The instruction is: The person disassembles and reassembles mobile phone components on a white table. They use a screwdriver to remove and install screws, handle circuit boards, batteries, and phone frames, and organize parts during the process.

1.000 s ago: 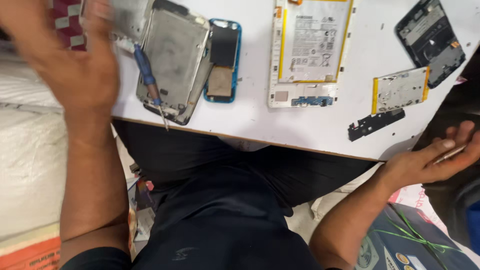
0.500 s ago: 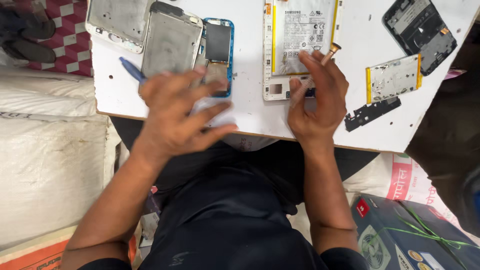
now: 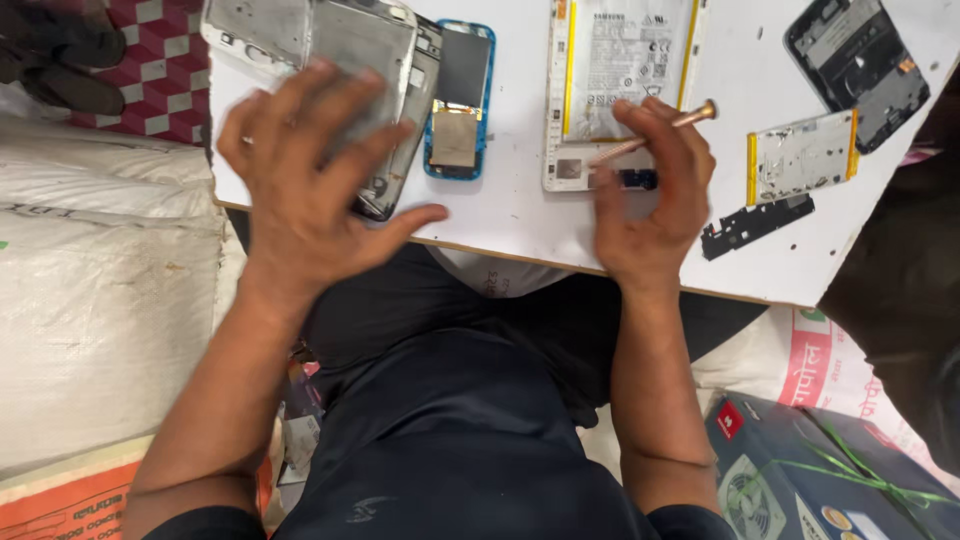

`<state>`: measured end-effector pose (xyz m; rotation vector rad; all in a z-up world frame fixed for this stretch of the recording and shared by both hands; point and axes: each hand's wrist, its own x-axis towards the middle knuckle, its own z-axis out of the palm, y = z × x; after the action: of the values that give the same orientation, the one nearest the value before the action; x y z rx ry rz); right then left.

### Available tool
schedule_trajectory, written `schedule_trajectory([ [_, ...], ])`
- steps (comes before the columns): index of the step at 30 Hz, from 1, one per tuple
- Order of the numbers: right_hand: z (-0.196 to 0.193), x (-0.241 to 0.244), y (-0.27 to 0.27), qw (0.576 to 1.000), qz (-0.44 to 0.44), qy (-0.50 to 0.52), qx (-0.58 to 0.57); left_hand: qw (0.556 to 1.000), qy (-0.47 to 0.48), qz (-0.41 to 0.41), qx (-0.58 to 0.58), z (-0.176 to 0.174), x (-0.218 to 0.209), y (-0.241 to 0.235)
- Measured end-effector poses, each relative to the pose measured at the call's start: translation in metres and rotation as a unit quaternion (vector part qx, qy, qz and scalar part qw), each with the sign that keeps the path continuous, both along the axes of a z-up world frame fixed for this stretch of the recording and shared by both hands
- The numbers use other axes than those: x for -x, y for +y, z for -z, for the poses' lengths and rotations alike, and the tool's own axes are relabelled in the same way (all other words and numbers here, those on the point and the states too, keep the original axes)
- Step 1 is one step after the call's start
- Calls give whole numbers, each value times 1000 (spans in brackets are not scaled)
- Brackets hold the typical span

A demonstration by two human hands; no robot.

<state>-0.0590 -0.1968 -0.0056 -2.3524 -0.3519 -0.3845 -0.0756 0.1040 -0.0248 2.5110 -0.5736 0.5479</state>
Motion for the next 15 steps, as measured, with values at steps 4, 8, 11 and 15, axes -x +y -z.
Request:
schedule_trajectory([
  [4, -4, -7, 6, 986, -59, 2, 156, 999, 38, -3, -3, -7, 0, 14],
  [8, -5, -11, 4, 987, -56, 17, 148, 999, 37, -9, -10, -3, -5, 2],
  [11, -7, -13, -1, 988, -25, 12, 150, 999, 53, 0, -1, -3, -12, -11],
  [15, -10, -17, -10, 988, 12, 4, 154, 998, 56, 26, 13, -4, -25, -28],
])
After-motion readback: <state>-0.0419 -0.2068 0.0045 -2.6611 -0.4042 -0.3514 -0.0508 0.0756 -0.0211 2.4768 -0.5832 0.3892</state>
